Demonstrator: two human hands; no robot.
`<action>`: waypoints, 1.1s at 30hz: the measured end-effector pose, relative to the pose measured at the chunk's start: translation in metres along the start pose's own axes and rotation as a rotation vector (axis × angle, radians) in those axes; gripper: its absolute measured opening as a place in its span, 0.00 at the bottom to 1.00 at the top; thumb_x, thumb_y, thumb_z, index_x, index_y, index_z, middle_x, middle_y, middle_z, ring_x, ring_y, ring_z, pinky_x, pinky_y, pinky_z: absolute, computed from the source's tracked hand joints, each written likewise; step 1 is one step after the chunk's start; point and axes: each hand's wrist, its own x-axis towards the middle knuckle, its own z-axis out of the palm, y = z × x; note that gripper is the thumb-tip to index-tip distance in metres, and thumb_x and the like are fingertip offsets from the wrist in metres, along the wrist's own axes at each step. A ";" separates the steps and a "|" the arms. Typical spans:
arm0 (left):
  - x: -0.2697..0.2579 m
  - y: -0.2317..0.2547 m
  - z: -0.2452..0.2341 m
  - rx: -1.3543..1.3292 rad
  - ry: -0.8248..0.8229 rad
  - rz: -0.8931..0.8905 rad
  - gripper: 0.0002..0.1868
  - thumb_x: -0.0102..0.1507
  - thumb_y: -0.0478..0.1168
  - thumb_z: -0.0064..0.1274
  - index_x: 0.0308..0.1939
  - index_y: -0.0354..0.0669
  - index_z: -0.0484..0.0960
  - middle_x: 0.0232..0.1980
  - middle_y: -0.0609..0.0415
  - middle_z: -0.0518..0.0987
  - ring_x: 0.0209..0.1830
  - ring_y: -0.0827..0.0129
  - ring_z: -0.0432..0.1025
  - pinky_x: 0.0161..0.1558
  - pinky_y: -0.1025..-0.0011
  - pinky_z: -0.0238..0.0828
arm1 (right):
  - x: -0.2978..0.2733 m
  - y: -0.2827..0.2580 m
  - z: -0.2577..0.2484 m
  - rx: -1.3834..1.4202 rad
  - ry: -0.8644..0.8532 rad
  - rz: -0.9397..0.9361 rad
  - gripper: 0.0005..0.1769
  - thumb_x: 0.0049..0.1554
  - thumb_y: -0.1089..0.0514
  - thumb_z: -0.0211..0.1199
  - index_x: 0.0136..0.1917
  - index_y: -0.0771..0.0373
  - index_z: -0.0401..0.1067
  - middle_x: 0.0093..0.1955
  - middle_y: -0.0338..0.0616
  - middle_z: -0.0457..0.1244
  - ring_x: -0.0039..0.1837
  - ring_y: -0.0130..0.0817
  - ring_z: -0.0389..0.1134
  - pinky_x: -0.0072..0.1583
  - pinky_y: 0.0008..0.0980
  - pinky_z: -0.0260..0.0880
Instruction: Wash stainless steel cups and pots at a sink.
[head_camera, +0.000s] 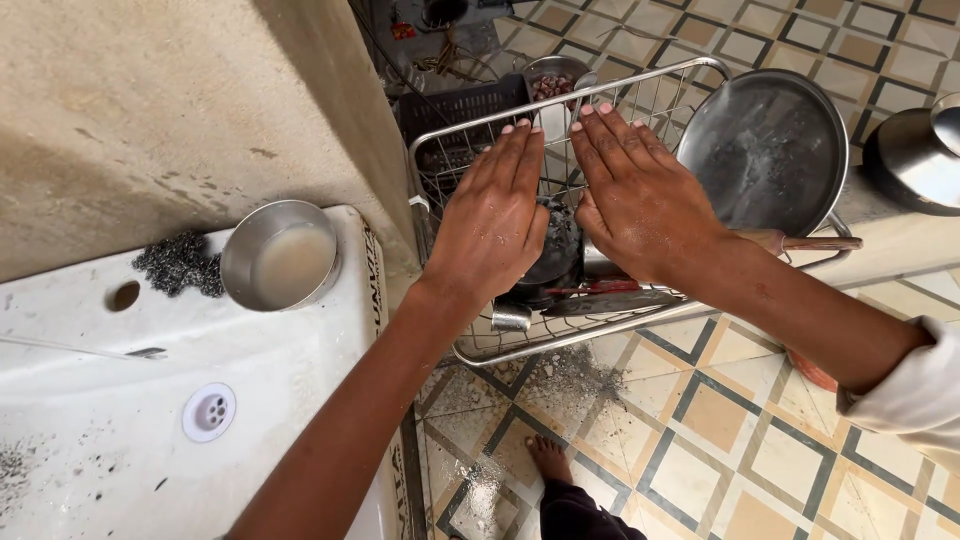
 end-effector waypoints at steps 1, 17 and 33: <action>0.004 -0.003 0.006 0.002 -0.005 0.001 0.33 0.65 0.36 0.46 0.73 0.25 0.60 0.75 0.32 0.63 0.77 0.49 0.58 0.77 0.56 0.52 | 0.003 0.005 0.005 0.005 0.000 0.003 0.38 0.65 0.48 0.42 0.77 0.79 0.52 0.81 0.68 0.47 0.83 0.55 0.45 0.78 0.52 0.45; 0.020 -0.049 0.140 -0.150 -0.238 -0.321 0.28 0.68 0.38 0.40 0.70 0.23 0.63 0.69 0.30 0.68 0.70 0.46 0.65 0.70 0.56 0.60 | 0.000 0.065 0.120 0.068 -0.307 0.147 0.40 0.63 0.46 0.44 0.79 0.75 0.46 0.81 0.63 0.45 0.83 0.53 0.41 0.78 0.49 0.40; -0.046 -0.121 0.292 -0.596 -0.401 -1.348 0.37 0.63 0.60 0.39 0.69 0.42 0.66 0.68 0.31 0.69 0.69 0.36 0.62 0.70 0.50 0.56 | 0.052 0.070 0.228 0.387 -0.909 0.564 0.49 0.63 0.41 0.51 0.86 0.59 0.31 0.74 0.58 0.59 0.81 0.55 0.49 0.82 0.56 0.32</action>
